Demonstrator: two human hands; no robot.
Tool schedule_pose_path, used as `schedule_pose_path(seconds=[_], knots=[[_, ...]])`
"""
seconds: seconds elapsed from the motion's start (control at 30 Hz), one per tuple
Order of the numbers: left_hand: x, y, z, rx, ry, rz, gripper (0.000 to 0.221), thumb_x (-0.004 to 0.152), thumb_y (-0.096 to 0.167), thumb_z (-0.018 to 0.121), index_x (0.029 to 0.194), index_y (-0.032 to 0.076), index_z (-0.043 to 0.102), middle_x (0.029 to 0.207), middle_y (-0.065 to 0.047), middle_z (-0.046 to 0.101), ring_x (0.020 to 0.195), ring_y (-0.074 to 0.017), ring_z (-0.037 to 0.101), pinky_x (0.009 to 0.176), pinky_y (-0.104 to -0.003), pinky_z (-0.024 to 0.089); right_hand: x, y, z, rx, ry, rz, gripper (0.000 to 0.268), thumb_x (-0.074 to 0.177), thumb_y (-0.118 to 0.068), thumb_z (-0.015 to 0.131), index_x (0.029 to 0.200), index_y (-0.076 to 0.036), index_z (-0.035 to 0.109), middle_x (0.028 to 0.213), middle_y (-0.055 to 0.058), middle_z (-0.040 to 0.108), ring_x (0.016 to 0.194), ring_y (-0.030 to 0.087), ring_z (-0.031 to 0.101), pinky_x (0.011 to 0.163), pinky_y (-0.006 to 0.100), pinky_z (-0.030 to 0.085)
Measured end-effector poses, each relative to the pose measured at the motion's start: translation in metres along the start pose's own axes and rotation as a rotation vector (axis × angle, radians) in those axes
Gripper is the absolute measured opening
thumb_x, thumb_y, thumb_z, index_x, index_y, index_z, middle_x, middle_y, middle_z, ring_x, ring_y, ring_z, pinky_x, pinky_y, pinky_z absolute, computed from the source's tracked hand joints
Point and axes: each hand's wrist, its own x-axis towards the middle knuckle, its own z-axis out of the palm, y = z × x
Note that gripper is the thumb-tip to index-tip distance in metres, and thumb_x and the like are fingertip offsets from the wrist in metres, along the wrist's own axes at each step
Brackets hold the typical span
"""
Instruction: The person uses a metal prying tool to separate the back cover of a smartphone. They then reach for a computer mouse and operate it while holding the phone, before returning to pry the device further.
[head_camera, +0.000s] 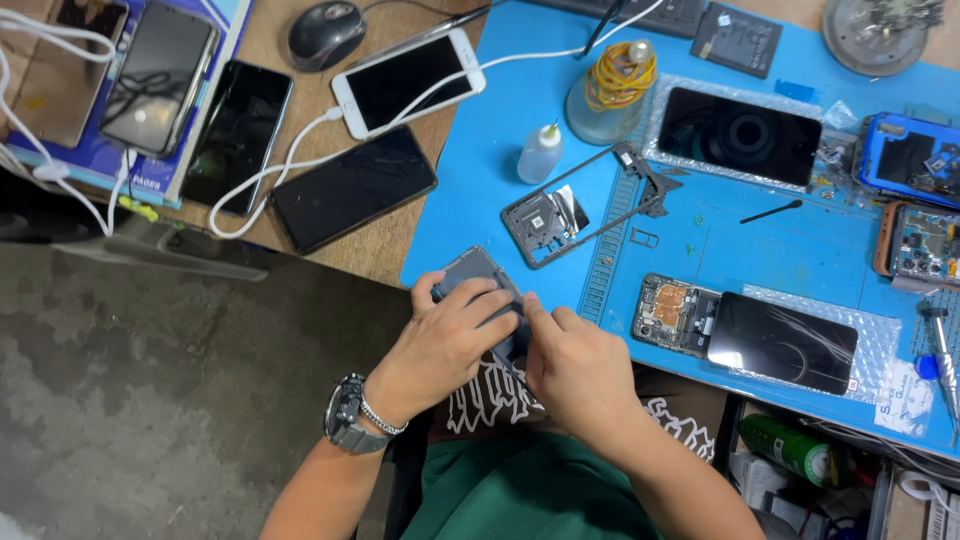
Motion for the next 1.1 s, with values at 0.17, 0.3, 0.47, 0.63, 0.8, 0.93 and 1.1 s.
schedule_pose_path(seconds=[0.17, 0.3, 0.47, 0.63, 0.8, 0.93, 1.1], knots=[[-0.003, 0.000, -0.004, -0.046, -0.053, -0.036, 0.048, 0.089, -0.005, 0.046, 0.126, 0.022, 0.061, 0.119, -0.004, 0.059, 0.127, -0.0237, 0.047, 0.104, -0.067, 0.017, -0.001, 0.000, 0.002, -0.006, -0.061, 0.033, 0.036, 0.081, -0.014, 0.063, 0.114, -0.011, 0.076, 0.064, 0.003, 0.063, 0.047, 0.024, 0.065, 0.035, 0.036, 0.049], [-0.001, 0.000, -0.005, -0.093, -0.079, -0.043, 0.049, 0.088, -0.005, 0.048, 0.126, 0.022, 0.063, 0.123, -0.005, 0.061, 0.129, -0.0268, 0.047, 0.104, -0.074, 0.020, -0.003, 0.001, 0.003, -0.022, -0.042, 0.019, 0.037, 0.080, -0.014, 0.063, 0.116, -0.011, 0.075, 0.064, 0.003, 0.061, 0.046, 0.023, 0.063, 0.036, 0.035, 0.049], [-0.002, 0.000, -0.002, -0.111, -0.101, -0.039, 0.049, 0.088, -0.005, 0.048, 0.127, 0.020, 0.064, 0.124, -0.007, 0.061, 0.130, -0.0294, 0.048, 0.104, -0.075, 0.023, -0.006, 0.001, 0.003, -0.016, -0.054, 0.023, 0.038, 0.081, -0.013, 0.063, 0.117, -0.011, 0.075, 0.065, 0.003, 0.061, 0.047, 0.023, 0.064, 0.036, 0.035, 0.049], [-0.003, -0.003, -0.001, -0.039, -0.083, -0.010, 0.053, 0.086, -0.004, 0.050, 0.129, 0.024, 0.063, 0.124, -0.004, 0.062, 0.128, -0.0265, 0.049, 0.106, -0.075, 0.016, -0.006, 0.001, 0.010, -0.015, -0.039, 0.012, 0.039, 0.079, -0.016, 0.064, 0.117, -0.013, 0.074, 0.065, 0.003, 0.060, 0.049, 0.025, 0.064, 0.037, 0.038, 0.050], [-0.004, -0.005, 0.001, -0.068, -0.083, -0.017, 0.055, 0.085, -0.004, 0.049, 0.129, 0.026, 0.062, 0.125, -0.001, 0.061, 0.130, -0.0246, 0.048, 0.107, -0.072, 0.019, 0.013, 0.009, 0.013, 0.110, -0.035, 0.008, 0.033, 0.082, -0.013, 0.059, 0.111, -0.015, 0.074, 0.062, 0.002, 0.058, 0.048, 0.029, 0.063, 0.038, 0.041, 0.049], [-0.005, -0.008, 0.001, -0.064, -0.102, -0.027, 0.054, 0.083, -0.001, 0.049, 0.128, 0.027, 0.063, 0.120, 0.002, 0.061, 0.130, -0.0218, 0.048, 0.109, -0.068, 0.021, 0.025, 0.010, 0.028, 0.132, 0.051, -0.035, 0.028, 0.083, -0.015, 0.059, 0.108, -0.014, 0.071, 0.063, 0.004, 0.057, 0.050, 0.032, 0.064, 0.038, 0.044, 0.049], [-0.004, -0.006, -0.002, -0.065, -0.105, -0.043, 0.051, 0.085, 0.000, 0.048, 0.126, 0.027, 0.064, 0.122, 0.001, 0.061, 0.131, -0.0219, 0.048, 0.109, -0.070, 0.019, 0.004, 0.002, 0.010, 0.029, 0.062, -0.056, 0.040, 0.079, -0.014, 0.061, 0.117, -0.009, 0.072, 0.066, 0.005, 0.060, 0.051, 0.029, 0.065, 0.040, 0.040, 0.051]])
